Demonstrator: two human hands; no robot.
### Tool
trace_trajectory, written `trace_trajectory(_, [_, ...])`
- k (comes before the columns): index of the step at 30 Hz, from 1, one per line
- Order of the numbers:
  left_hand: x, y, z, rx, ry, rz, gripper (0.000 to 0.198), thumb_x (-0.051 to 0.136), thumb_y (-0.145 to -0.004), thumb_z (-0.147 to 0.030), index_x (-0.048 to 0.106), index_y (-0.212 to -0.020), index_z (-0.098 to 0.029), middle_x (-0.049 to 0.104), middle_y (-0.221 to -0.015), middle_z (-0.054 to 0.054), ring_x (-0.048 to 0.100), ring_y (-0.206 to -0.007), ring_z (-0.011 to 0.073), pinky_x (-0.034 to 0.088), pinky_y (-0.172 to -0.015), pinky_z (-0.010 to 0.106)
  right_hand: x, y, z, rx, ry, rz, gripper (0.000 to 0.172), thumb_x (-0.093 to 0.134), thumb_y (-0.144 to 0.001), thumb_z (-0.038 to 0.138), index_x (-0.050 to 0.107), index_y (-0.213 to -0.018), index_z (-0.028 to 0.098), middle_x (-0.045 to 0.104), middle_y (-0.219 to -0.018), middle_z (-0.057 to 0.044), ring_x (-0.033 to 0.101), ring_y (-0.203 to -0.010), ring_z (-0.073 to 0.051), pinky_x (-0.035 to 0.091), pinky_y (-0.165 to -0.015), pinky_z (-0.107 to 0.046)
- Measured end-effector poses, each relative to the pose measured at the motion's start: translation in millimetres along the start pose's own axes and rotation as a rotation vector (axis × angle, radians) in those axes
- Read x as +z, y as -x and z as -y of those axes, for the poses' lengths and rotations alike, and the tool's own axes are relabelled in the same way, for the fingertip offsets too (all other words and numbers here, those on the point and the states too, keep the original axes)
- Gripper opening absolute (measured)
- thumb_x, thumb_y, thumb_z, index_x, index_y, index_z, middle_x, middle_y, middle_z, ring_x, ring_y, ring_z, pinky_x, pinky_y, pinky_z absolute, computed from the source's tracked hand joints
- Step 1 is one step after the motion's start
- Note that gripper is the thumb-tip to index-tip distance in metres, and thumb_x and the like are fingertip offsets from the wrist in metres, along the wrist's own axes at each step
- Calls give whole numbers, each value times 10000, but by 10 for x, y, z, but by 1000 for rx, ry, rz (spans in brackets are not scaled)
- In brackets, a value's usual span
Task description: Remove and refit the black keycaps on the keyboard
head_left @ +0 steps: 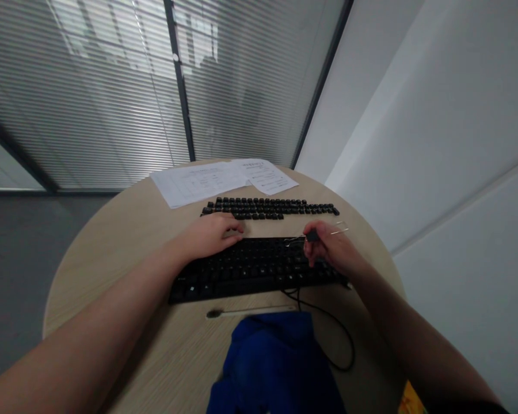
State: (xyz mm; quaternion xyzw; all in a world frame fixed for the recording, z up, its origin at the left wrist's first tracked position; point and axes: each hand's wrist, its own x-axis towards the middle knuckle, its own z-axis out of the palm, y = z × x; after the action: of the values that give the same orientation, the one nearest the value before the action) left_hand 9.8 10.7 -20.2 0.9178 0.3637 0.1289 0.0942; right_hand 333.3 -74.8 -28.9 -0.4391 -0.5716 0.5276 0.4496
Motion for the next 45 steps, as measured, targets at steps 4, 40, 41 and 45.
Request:
trace_trajectory(4, [72,-18,26,-11,44,41,304,561,-949,-392,751,-1081,-196,744,-1073,106,692,-971,252,507,-906,385,-7,-28,-39,14,-54,106,494,789,-824,600,598,-1080,224,728,-846,-37,721,-763,-196,603,-524,-277])
trace_trajectory(40, [180,-58,74,-39,160,90,275,589,-933,-401,773,-1017,-214,776,-957,62,676,-816,203,461,-751,321,72,-3,-206,-93,518,99,324,485,-1016,507,503,-851,229,503,-650,34,453,-532,-120,338,-480,-236])
trace_trajectory(41, [183,-58,78,-38,159,88,275,589,-932,-402,774,-1013,-214,776,-949,61,675,-814,202,458,-746,319,72,2,-202,-105,560,102,301,478,-1019,480,506,-854,230,503,-653,31,459,-539,-125,341,-489,-241])
trace_trajectory(45, [196,-57,91,-15,144,75,274,580,-932,-396,776,-1002,-218,775,-920,54,674,-805,197,448,-725,309,102,16,-159,-158,674,100,240,467,-1001,423,499,-850,239,476,-626,35,448,-529,-142,329,-506,-264])
